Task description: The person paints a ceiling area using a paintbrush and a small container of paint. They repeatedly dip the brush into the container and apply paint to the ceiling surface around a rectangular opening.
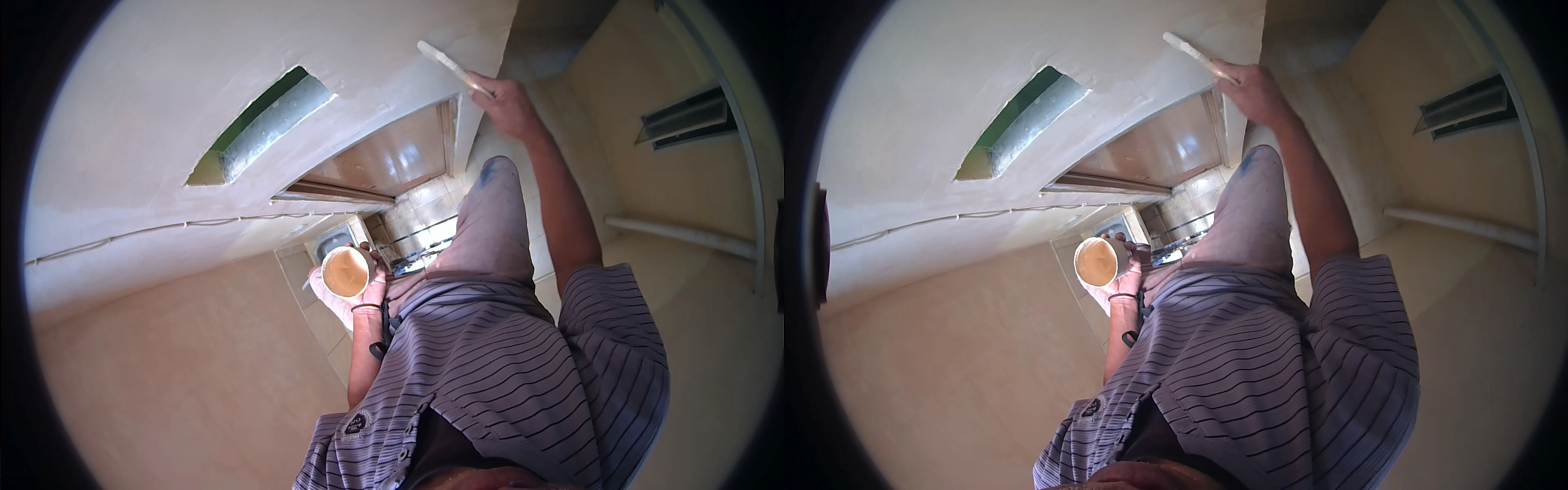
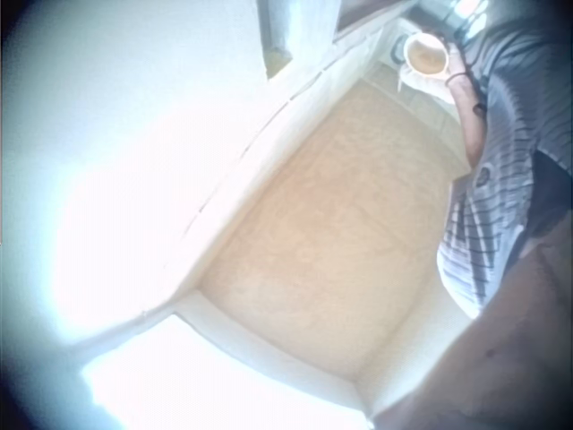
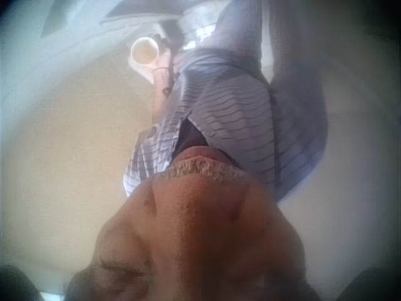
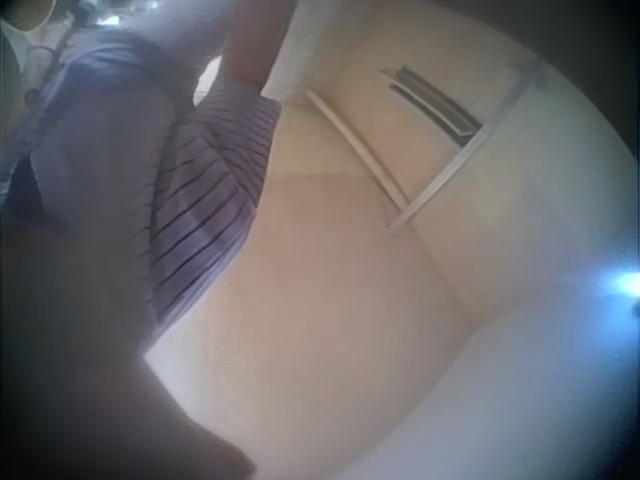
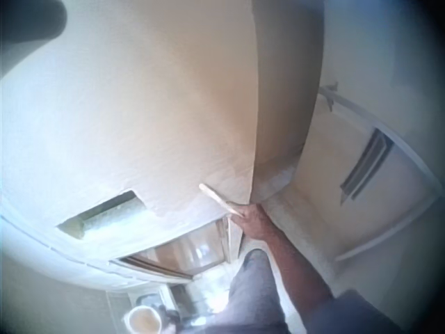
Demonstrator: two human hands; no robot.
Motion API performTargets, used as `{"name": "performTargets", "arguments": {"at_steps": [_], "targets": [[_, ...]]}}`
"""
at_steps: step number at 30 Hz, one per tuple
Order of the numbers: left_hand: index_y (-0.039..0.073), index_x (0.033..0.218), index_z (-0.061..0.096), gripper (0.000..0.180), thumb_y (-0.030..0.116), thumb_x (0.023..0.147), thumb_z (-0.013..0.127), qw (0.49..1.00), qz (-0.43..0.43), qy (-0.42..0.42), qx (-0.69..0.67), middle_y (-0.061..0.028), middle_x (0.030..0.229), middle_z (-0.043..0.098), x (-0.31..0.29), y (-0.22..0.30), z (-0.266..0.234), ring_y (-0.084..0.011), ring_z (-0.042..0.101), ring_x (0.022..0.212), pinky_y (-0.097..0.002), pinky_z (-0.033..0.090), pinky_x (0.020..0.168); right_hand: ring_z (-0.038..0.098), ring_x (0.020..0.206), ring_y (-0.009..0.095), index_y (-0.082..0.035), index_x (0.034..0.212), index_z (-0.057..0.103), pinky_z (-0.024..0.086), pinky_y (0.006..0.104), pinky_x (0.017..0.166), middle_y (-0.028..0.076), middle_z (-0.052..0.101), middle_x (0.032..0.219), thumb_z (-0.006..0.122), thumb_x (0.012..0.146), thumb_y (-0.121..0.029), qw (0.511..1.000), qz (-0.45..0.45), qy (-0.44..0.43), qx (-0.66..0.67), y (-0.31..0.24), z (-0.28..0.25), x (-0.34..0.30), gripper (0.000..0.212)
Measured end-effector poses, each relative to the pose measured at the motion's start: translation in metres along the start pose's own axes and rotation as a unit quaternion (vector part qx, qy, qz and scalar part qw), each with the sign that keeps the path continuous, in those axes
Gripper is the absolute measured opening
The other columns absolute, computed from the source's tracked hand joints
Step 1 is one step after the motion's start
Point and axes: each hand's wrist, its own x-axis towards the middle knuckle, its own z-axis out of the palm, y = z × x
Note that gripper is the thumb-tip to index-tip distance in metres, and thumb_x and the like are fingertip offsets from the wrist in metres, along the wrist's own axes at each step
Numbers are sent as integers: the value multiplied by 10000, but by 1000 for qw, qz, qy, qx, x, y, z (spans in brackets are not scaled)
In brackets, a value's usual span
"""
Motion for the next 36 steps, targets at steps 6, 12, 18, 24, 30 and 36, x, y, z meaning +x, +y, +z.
{"name": "performTargets", "arguments": {"at_steps": [6,12,18,24,30,36], "targets": [[124,1320,572,579,505,885,593,998,30,55,31,-197,1242,555,-2,-2,6,-397,562,1078,-498,554,772,583,658,144,4,1236,665,505,331,663,152,646,733,643,916,-227,997,36,74,-2,22,-53,33,395],[130,1298,602,584,526,868,587,996,37,75,21,-195,1220,589,-9,-8,24,-395,581,1045,-492,529,770,644,673,250,9,1200,676,520,374,670,208,682,780,640,909,-241,977,98,188,-36,42,-37,13,386],[147,1293,641,536,507,899,587,998,-14,56,-9,-211,1268,608,1,3,5,-449,595,1072,-537,540,847,705,797,331,-2,1231,663,545,385,738,250,692,880,621,919,-249,973,43,203,-102,6,39,21,400],[147,1305,626,562,532,898,579,999,-5,47,3,-214,1291,601,-5,-5,23,-455,594,1072,-538,548,813,646,727,162,-40,1314,635,525,354,677,43,714,821,677,924,-249,996,-57,65,25,4,17,0,444],[144,1303,623,570,547,902,576,998,0,54,9,-222,1288,605,-7,-5,22,-458,600,1074,-536,552,812,582,627,143,-50,1241,686,479,325,603,69,665,733,655,923,-273,989,100,108,-18,0,-91,26,389],[121,1295,598,587,536,882,558,996,31,69,38,-216,1240,583,-6,-6,19,-408,596,1042,-514,538,749,666,678,303,-66,1200,703,522,386,678,180,696,786,634,918,-315,961,51,249,-104,5,-67,19,383]]}}
